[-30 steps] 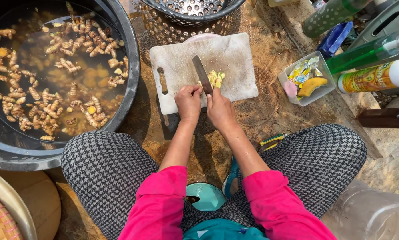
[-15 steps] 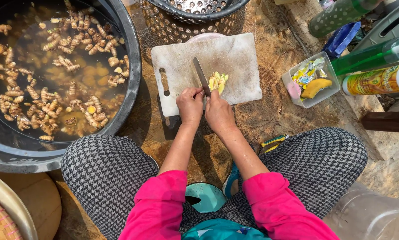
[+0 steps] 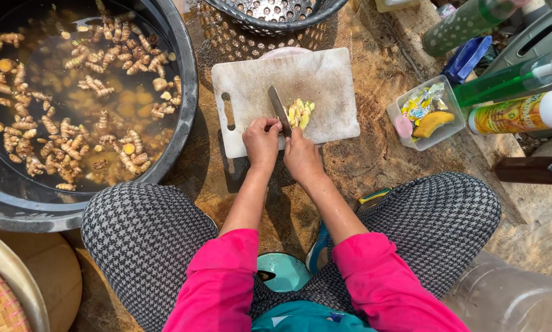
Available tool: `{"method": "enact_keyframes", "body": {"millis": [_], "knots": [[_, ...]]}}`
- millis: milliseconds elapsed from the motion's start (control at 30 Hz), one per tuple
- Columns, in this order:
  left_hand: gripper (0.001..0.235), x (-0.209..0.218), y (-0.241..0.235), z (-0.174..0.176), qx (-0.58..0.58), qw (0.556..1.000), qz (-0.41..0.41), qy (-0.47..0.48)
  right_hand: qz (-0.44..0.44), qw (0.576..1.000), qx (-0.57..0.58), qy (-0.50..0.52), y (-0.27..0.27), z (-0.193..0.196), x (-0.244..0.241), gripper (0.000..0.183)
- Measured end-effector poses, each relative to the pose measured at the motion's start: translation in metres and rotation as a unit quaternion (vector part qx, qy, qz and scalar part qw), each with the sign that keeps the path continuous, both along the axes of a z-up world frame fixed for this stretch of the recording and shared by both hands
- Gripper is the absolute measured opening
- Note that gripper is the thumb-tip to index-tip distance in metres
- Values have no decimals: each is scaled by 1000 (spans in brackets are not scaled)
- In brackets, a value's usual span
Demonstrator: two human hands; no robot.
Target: The person sits on a small stool and slices ginger root into thin pieces using a knife on a white cutting board. They transfer the sliced ginger from the board into a woven tray. The person also handles ginger pieces from a large black basin filled with water.
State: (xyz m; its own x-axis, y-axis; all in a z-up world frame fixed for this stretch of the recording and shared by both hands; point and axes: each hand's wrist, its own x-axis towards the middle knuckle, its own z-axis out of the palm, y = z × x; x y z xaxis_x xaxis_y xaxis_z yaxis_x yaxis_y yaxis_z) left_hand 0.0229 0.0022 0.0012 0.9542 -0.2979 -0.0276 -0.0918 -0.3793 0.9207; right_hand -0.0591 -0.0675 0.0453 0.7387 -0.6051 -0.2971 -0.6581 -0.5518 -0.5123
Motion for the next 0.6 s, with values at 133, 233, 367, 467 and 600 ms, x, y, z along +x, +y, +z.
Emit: {"method": "enact_keyframes", "body": {"millis": [133, 233, 367, 467, 600], "knots": [[6, -3, 3, -4, 15, 1000, 11, 3, -15, 1000, -14, -23, -5, -8, 0, 24], [5, -7, 2, -11, 9, 1000, 9, -22, -30, 998, -11, -47, -2, -4, -4, 23], [6, -5, -2, -11, 24, 999, 20, -16, -23, 997, -11, -78, 5, 15, -1, 22], [4, -8, -3, -4, 35, 999, 24, -18, -19, 998, 0, -53, 10, 26, 1, 21], [4, -9, -4, 7, 37, 998, 20, 40, -16, 999, -5, -27, 13, 25, 2, 21]]}}
